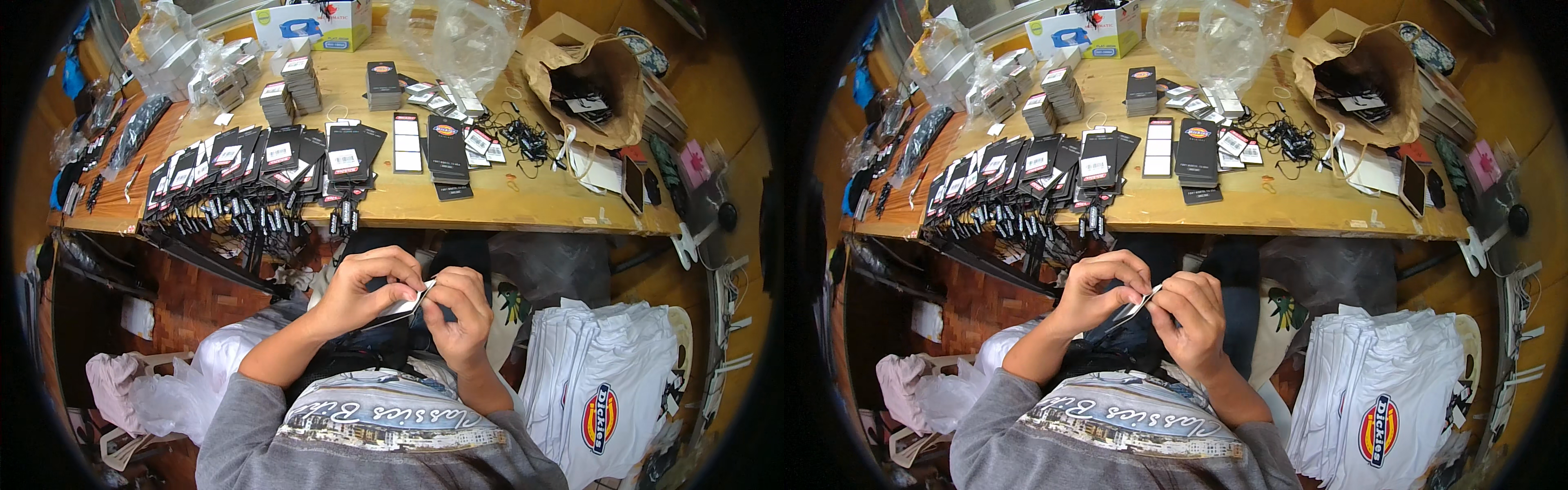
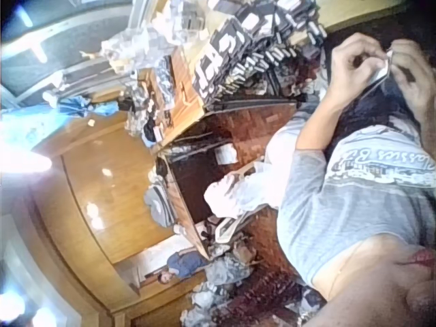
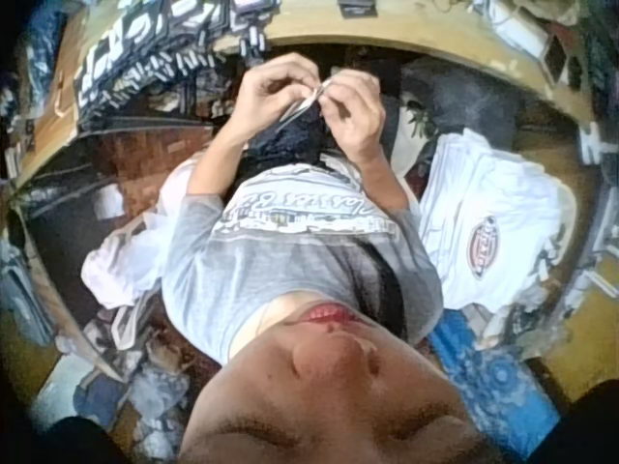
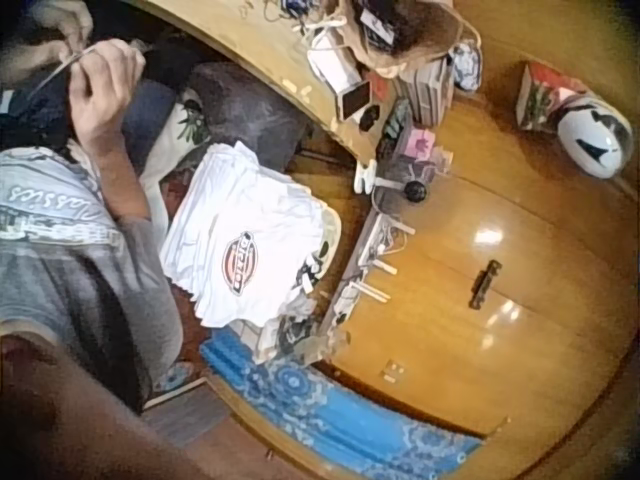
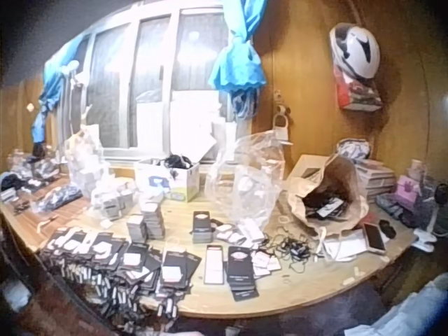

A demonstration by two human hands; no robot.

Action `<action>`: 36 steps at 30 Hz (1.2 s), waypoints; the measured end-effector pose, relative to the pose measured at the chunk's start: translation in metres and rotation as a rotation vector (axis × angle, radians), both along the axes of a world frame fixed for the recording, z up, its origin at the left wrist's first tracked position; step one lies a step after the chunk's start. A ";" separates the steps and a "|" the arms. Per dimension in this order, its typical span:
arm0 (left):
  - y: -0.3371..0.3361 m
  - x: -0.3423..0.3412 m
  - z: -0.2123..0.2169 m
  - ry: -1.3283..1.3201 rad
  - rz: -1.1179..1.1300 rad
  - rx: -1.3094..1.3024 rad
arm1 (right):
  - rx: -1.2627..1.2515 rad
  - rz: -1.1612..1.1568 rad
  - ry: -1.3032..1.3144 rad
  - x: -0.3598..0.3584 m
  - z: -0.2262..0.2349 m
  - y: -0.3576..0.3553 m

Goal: The person sits on the floor and assembles product tags by inserting small black plastic fasteners into the holes of rectangular cards. They pick up a card and a fastener, thread the fastener through the hole, and place the assembled item onto a growing stack on the table.

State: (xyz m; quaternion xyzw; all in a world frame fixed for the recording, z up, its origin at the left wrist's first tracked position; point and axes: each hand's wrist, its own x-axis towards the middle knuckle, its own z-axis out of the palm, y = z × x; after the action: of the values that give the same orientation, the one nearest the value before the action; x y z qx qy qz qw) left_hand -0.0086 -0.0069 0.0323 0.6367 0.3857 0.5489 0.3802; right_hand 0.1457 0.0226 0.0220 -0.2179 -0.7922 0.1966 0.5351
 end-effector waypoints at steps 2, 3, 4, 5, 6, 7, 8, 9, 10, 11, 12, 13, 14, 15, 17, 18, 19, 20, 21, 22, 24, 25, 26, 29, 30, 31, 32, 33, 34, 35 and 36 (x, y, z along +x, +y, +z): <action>0.000 0.001 -0.003 0.001 0.010 0.005 | 0.049 -0.029 -0.043 0.001 0.000 0.001; 0.001 0.001 -0.005 0.001 0.013 0.009 | 0.051 -0.048 -0.045 0.002 -0.001 0.002; 0.002 0.002 -0.006 0.014 0.013 0.015 | 0.053 -0.067 -0.047 0.002 -0.003 0.002; 0.003 0.002 -0.007 0.027 0.012 0.021 | 0.055 -0.086 -0.048 0.002 -0.005 0.003; 0.004 0.003 -0.007 0.040 0.012 0.028 | -0.021 -0.070 -0.046 0.002 -0.005 0.003; 0.003 0.003 -0.009 -0.006 -0.004 -0.018 | -0.098 -0.055 -0.044 0.003 -0.006 0.002; 0.002 0.004 -0.009 -0.017 0.018 -0.008 | -0.174 -0.039 -0.042 0.003 -0.007 0.002; 0.000 0.006 -0.008 -0.026 0.040 0.003 | -0.300 0.031 -0.044 0.006 -0.006 0.003; 0.000 0.007 -0.008 -0.036 0.062 0.014 | -0.376 0.109 -0.060 0.009 -0.005 0.005; -0.002 0.006 -0.005 -0.065 0.080 -0.006 | -0.452 0.187 -0.077 0.013 -0.004 0.007; -0.003 0.003 -0.004 -0.093 0.092 -0.028 | -0.529 0.261 -0.093 0.017 -0.007 0.010; -0.005 0.000 -0.003 -0.122 0.106 -0.050 | -0.508 0.265 -0.120 0.021 -0.015 0.014; -0.005 -0.003 -0.001 -0.071 0.128 -0.052 | -0.625 0.287 -0.121 0.025 -0.015 0.014; -0.006 -0.006 -0.002 -0.083 0.122 -0.050 | -0.744 0.313 -0.122 0.028 -0.014 0.013; -0.007 -0.008 -0.003 -0.175 0.102 -0.055 | -0.839 0.382 -0.092 0.032 -0.017 0.016; -0.008 -0.008 -0.001 -0.255 0.087 -0.064 | -0.853 0.373 -0.053 0.034 -0.019 0.018; -0.008 -0.008 0.000 -0.334 0.072 -0.073 | -0.867 0.364 -0.015 0.035 -0.021 0.019; -0.008 -0.010 0.001 -0.351 0.060 -0.089 | -0.881 0.354 0.024 0.036 -0.022 0.020; -0.008 -0.013 0.000 -0.370 0.045 -0.103 | -0.912 0.383 0.029 0.038 -0.017 0.021; -0.007 -0.015 -0.001 -0.388 0.031 -0.117 | -0.903 0.395 0.077 0.038 -0.019 0.022; -0.006 -0.014 0.000 -0.397 0.038 -0.117 | -0.886 0.421 0.171 0.037 -0.024 0.025; -0.007 -0.011 0.004 -0.430 0.040 -0.122 | -0.840 0.429 0.162 0.038 -0.023 0.026; -0.007 -0.009 0.005 -0.463 0.041 -0.127 | -0.838 0.404 0.204 0.036 -0.020 0.025; -0.007 -0.010 0.000 -0.537 -0.053 -0.134 | -0.917 0.384 0.346 0.034 -0.019 0.024; -0.006 -0.009 -0.002 -0.543 -0.044 -0.133 | -0.943 0.386 0.357 0.036 -0.020 0.025; -0.005 -0.009 -0.002 -0.548 -0.036 -0.132 | -0.969 0.389 0.367 0.038 -0.022 0.026; -0.005 -0.009 -0.003 -0.554 -0.027 -0.132 | -0.995 0.391 0.377 0.039 -0.023 0.027; -0.005 -0.009 -0.004 -0.486 0.009 -0.142 | -0.979 0.399 0.391 0.039 -0.023 0.027; -0.006 -0.009 -0.004 -0.419 0.044 -0.152 | -0.962 0.407 0.404 0.039 -0.023 0.027; -0.007 -0.009 -0.005 -0.351 0.079 -0.162 | -0.945 0.416 0.417 0.039 -0.022 0.027; -0.007 -0.009 -0.004 -0.264 0.098 -0.150 | -0.955 0.434 0.437 0.037 -0.021 0.027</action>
State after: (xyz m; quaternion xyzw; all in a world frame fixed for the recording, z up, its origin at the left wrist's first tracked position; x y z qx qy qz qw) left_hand -0.0176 -0.0137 0.0278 0.5093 0.4028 0.6152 0.4471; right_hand 0.1830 0.0497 0.0009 -0.2222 -0.5127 0.6790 0.4761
